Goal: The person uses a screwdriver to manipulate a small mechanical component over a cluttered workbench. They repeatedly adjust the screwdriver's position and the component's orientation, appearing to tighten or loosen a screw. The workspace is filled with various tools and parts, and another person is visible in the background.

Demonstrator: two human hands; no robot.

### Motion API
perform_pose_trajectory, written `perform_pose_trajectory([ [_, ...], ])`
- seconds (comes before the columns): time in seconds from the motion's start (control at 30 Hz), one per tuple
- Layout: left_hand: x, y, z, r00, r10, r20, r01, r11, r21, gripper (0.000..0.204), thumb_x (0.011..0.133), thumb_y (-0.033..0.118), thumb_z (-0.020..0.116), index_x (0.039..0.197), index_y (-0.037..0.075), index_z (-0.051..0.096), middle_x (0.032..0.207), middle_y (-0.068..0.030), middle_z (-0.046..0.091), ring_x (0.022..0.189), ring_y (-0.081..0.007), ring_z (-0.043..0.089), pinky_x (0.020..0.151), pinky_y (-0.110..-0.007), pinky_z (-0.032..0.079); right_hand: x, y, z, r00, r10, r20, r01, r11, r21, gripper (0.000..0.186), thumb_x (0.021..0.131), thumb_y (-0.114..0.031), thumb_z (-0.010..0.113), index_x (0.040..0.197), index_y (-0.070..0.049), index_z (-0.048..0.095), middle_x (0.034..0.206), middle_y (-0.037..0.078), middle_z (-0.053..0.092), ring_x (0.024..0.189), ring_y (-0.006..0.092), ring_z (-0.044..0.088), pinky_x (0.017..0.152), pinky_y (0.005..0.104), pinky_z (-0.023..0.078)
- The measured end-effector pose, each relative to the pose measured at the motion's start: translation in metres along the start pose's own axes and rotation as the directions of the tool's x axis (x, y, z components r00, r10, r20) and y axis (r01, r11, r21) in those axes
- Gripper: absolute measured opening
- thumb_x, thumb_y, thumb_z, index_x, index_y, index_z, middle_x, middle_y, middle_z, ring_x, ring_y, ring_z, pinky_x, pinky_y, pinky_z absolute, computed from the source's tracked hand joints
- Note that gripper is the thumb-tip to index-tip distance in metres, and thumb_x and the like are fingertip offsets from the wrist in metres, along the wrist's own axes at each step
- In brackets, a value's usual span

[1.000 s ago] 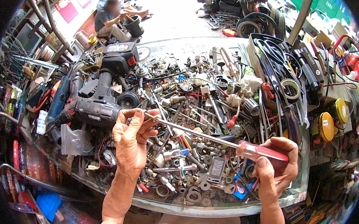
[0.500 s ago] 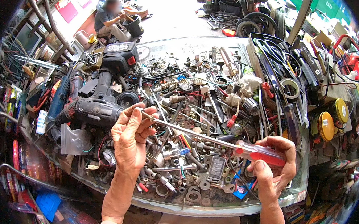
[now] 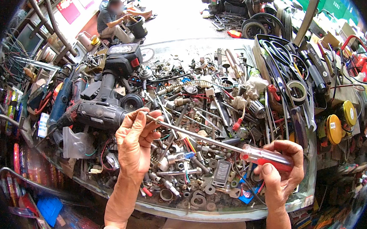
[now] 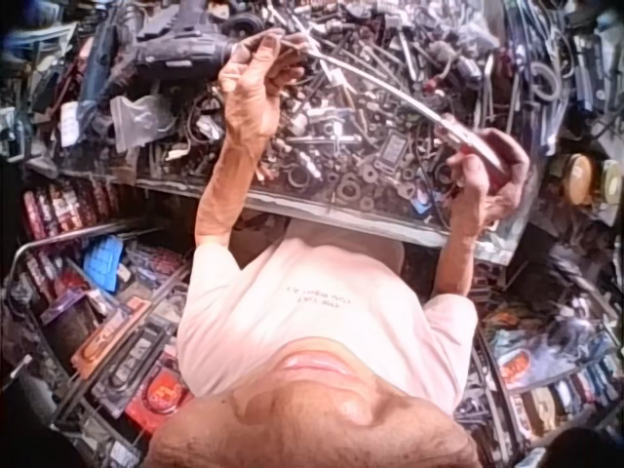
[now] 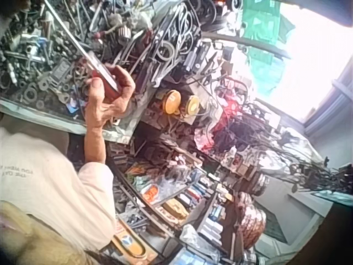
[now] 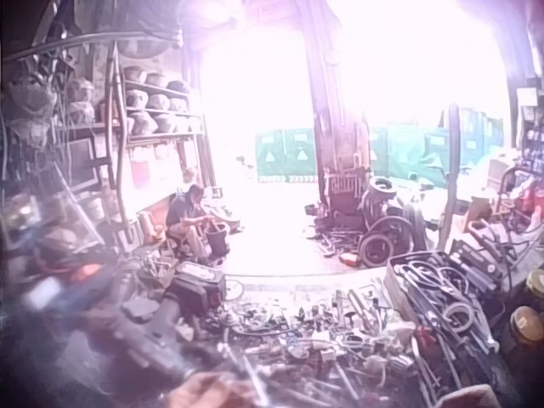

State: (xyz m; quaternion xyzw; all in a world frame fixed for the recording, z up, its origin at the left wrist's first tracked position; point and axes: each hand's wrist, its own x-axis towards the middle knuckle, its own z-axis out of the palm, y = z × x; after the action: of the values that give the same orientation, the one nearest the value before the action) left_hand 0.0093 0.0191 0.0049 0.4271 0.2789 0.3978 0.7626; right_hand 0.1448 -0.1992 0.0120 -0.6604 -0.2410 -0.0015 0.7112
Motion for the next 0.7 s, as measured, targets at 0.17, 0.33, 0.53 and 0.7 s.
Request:
perform_pose_trajectory([
  [0.17, 0.0, 0.0, -0.001, 1.0, -0.001, 0.031, 0.001, 1.0, -0.001, 0.016, 0.091, 0.015, 0.055, 0.102, 0.003, 0.058, 0.096, -0.0174, 0.066, 0.081, -0.0201, 0.068, 0.057, -0.025, 0.057, -0.004, 0.003, -0.016, 0.988, 0.152, -0.02, -0.153, 0.988, -0.024, 0.039, 0.086, -0.037, 0.062, 0.099, -0.002, 0.053, 0.074, 0.002, 0.053, 0.044, 0.0022, 0.045, 0.037, 0.0146, 0.032],
  [0.33, 0.0, 0.0, 0.0, 1.0, -0.007, 0.029, 0.008, 1.0, -0.011, 0.017, 0.091, 0.015, 0.055, 0.102, 0.003, 0.058, 0.096, -0.0172, 0.066, 0.081, -0.0202, 0.068, 0.057, -0.025, 0.057, -0.002, -0.001, -0.013, 0.977, 0.213, -0.005, -0.212, 0.977, 0.034, 0.036, 0.083, -0.03, 0.063, 0.102, -0.002, 0.051, 0.076, 0.004, 0.055, 0.046, 0.0037, 0.048, 0.039, 0.0153, 0.035],
  [0.53, 0.0, 0.002, 0.0, 1.0, 0.005, 0.019, -0.005, 1.0, 0.022, 0.017, 0.091, 0.015, 0.055, 0.103, 0.003, 0.058, 0.096, -0.0171, 0.066, 0.081, -0.0201, 0.068, 0.057, -0.025, 0.057, 0.0, -0.006, -0.007, 0.992, 0.126, 0.033, -0.126, 0.992, 0.018, 0.039, 0.076, -0.019, 0.063, 0.107, -0.001, 0.048, 0.083, 0.009, 0.056, 0.049, 0.0066, 0.049, 0.042, 0.0174, 0.039],
  [0.7, -0.001, 0.002, 0.001, 1.0, -0.006, 0.031, 0.005, 1.0, 0.008, 0.016, 0.091, 0.015, 0.055, 0.103, 0.004, 0.058, 0.096, -0.0165, 0.066, 0.081, -0.0197, 0.068, 0.057, -0.025, 0.057, -0.002, -0.003, -0.013, 0.989, 0.144, -0.031, -0.146, 0.987, -0.068, 0.044, 0.085, -0.043, 0.062, 0.095, -0.001, 0.054, 0.069, 0.0, 0.051, 0.046, 0.0024, 0.045, 0.037, 0.016, 0.032],
])
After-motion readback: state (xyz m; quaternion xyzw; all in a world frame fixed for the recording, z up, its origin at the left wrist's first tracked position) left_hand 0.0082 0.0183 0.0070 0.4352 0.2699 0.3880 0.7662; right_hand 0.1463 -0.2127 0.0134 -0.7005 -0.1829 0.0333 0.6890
